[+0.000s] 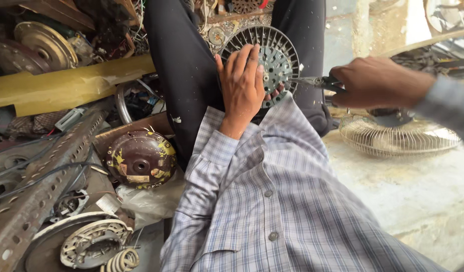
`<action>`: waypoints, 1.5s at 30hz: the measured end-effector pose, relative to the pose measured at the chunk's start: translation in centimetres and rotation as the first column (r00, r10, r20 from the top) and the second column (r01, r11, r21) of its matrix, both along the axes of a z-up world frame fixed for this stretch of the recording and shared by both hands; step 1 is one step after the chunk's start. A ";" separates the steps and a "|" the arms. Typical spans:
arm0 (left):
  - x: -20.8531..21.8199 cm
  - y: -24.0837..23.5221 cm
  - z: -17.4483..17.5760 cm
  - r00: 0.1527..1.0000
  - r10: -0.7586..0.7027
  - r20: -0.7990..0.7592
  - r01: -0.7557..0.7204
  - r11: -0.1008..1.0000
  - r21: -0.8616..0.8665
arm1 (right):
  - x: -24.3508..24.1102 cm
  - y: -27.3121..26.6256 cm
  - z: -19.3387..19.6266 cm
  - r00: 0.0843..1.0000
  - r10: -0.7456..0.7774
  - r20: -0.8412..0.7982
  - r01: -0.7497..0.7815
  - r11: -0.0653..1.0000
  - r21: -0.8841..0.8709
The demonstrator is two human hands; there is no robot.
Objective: The person uses pliers to manipulate wires and components on a fan motor stator while sitting on the floor.
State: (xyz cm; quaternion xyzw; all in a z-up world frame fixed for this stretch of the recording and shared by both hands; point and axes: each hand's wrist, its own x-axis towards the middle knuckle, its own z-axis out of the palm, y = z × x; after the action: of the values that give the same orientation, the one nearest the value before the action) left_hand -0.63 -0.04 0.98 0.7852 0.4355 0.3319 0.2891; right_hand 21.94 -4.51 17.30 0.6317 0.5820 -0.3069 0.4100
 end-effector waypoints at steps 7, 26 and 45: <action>-0.3 1.0 1.2 0.989 -0.036 -0.146 0.035 0.999 -0.009 | 4.8 -6.7 -6.0 0.615 -0.329 -0.717 0.635 0.745 0.203; -0.5 5.6 4.5 0.832 -0.553 -0.044 0.534 0.820 -0.207 | 0.7 -7.7 -8.0 0.536 0.083 -0.840 0.717 0.480 0.505; -1.3 5.6 1.8 0.816 -0.561 0.143 0.576 0.812 -0.099 | 0.3 -6.4 -7.4 0.775 0.011 -0.632 0.501 0.597 0.626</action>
State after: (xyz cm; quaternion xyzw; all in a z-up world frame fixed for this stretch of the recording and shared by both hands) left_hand -1.90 5.56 2.79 0.8387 0.1866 0.2409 0.4514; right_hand 22.20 -10.95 9.88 0.6974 0.6516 -0.2615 -0.1436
